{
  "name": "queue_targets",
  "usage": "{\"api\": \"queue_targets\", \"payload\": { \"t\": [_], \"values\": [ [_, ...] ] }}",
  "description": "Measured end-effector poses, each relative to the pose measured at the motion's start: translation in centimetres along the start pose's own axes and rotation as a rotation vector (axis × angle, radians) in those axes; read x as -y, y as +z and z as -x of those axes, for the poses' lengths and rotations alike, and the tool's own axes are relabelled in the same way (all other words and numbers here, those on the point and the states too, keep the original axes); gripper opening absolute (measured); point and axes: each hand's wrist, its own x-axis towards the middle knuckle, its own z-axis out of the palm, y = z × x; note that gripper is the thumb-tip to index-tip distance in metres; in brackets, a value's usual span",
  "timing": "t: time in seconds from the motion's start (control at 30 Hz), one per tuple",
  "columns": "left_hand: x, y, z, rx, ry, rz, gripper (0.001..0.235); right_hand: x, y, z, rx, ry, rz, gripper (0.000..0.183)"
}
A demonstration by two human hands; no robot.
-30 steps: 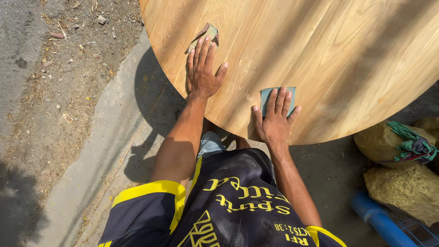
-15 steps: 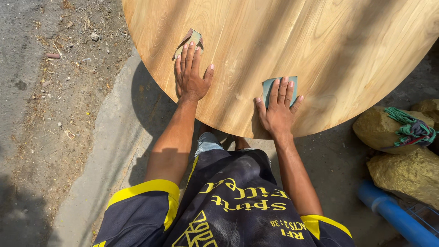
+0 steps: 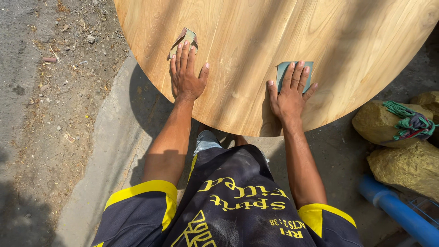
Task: The person sands the surface of a large, round wooden tabletop using two pieces of sandpaper. They move their hands in circular and back-and-forth motions across the wood grain to smooth the surface.
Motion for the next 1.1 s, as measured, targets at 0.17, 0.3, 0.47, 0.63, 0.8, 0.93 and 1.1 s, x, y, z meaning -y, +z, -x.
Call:
{"api": "queue_targets", "payload": {
  "t": [0.17,0.3,0.47,0.63,0.8,0.93,1.1],
  "values": [
    [-0.1,-0.1,-0.2,-0.033,0.016,-0.004,0.057,-2.1,5.7,7.2,-0.054,-0.028,0.066,0.079],
    [-0.3,-0.2,-0.2,0.007,0.005,-0.008,0.058,-1.6,0.1,0.0,0.018,0.067,-0.006,0.082],
    [-0.7,-0.5,0.0,0.022,0.006,0.001,0.056,-3.6,-2.7,-4.0,0.011,0.057,-0.041,0.077],
    [-0.7,-0.3,-0.2,0.02,-0.011,0.004,0.056,-4.9,2.7,6.7,-0.044,0.025,-0.001,0.075],
    [-1.1,-0.6,-0.4,0.028,0.003,-0.023,0.055,-5.0,3.9,8.5,-0.014,0.056,0.012,0.08],
    [-0.9,-0.2,0.2,0.03,0.008,-0.02,0.056,-5.8,0.9,0.9,-0.084,0.046,0.019,0.08],
    [-1.0,-0.5,0.2,0.04,0.015,-0.012,0.055,-5.9,1.7,4.0,-0.105,-0.023,0.026,0.074]
  ]
}}
